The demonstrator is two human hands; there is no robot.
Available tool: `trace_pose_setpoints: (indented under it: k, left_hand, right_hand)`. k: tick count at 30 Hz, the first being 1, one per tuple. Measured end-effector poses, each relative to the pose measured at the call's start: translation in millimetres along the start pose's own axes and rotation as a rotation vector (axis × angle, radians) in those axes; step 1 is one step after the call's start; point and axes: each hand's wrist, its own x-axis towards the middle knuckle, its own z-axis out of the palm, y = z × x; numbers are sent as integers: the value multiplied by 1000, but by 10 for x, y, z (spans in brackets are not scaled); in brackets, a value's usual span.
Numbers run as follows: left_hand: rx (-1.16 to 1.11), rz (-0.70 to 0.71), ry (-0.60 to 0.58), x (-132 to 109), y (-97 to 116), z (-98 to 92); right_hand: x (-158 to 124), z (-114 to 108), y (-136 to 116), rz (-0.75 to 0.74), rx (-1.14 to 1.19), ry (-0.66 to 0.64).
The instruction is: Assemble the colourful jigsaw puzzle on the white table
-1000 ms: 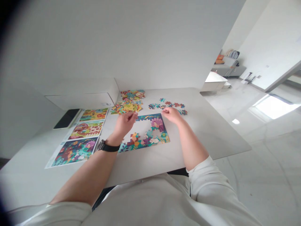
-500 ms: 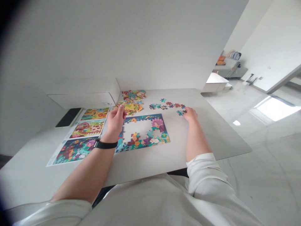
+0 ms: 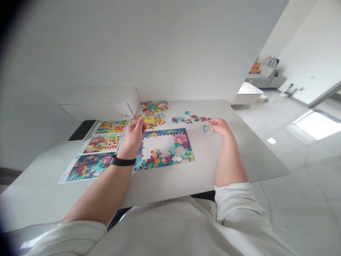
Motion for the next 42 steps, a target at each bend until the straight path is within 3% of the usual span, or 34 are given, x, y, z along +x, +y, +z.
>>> trace_pose_setpoints:
  k: [3,7,12,18,27,34,42]
  left_hand:
    - [-26,8,-21,-4,8,8]
    - [-44,24,-63,-6,-6,13]
    - [-84,33,-111,10,-42,4]
    - [4,-5,-254,-1,-66,30]
    - [193,22,-520,-50,-164,99]
    - [171,10,-551,-54,-192,97]
    - [201,21,-518,-40,-222,83]
  right_hand:
    - [-113,148,-152,-113,297,-90]
    - [-248,556,-385,-227,533,-155]
    - [-419,1042,-599,-222,648,-260]
    - [-652,1363,-700,-204,687,-368]
    - [-800,1571,-681,-110,627,-483]
    - [-846,1593,-714,-157,577,-498]
    - [-816,1612,-646,-346,397,-440]
